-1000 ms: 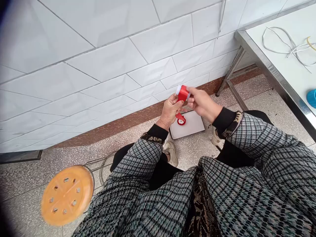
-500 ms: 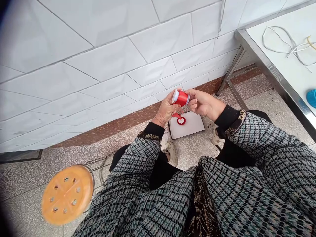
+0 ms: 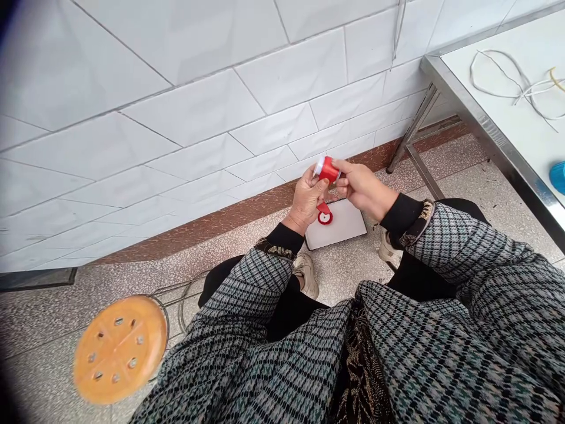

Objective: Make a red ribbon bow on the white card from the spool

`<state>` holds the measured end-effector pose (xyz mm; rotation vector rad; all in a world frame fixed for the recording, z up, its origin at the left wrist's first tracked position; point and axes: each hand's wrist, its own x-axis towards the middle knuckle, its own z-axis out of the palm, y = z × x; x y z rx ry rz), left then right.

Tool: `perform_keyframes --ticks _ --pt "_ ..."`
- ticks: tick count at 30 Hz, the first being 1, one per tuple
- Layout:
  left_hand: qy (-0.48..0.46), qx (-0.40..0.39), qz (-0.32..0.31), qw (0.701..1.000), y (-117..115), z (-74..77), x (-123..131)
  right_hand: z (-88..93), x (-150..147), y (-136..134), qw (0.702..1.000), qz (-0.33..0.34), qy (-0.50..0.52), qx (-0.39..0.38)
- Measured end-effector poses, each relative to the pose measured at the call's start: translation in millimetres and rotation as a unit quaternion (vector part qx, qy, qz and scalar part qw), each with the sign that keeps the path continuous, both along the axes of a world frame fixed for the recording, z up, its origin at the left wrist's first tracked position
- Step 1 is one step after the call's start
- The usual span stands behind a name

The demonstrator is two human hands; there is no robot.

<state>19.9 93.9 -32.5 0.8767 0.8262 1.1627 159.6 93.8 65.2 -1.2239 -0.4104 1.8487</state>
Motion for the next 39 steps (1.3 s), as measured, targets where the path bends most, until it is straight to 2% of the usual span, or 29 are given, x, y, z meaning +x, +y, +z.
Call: perform_keyframes --ticks 7,14,16,19,22,24,27,31,36,39 --pt "0.064 0.018 0.006 0.998 3 -5.4 -5 0.2 16 17 0.992 0.043 0.079 -0.091" --pt "0.014 0.025 -0.120 0.992 9 3.7 -20 -2.0 16 15 0.980 0.107 0.091 -0.140" --pt "0.004 0.018 -0.127 0.992 9 4.2 -21 -3.7 17 14 0.978 0.128 0.094 -0.135" --pt "0.004 0.008 -0.088 0.996 7 0.4 -17 -5.7 13 7 0.985 0.126 0.079 -0.083" --pt "-0.001 -0.004 -0.035 0.999 5 -2.8 -8 -7.5 4 -4 0.995 0.092 0.023 0.016" --pt "-0.003 -0.007 -0.007 1.000 3 -2.0 -3 -8.1 0 -7 0.996 0.067 -0.015 0.053" --pt "0.007 -0.003 -0.003 1.000 0 1.3 0 -6.6 1 -2 0.999 0.031 -0.013 0.039" --pt "0.060 0.013 -0.015 0.998 0 2.3 -7 -3.2 12 13 0.999 0.025 0.031 -0.005" --pt "0.178 0.118 0.026 0.977 2 3.9 -16 -1.7 23 22 0.998 0.037 0.049 0.009" --pt "0.169 0.137 0.034 0.975 4 9.4 -18 5.3 25 24 0.997 0.049 0.050 0.014"
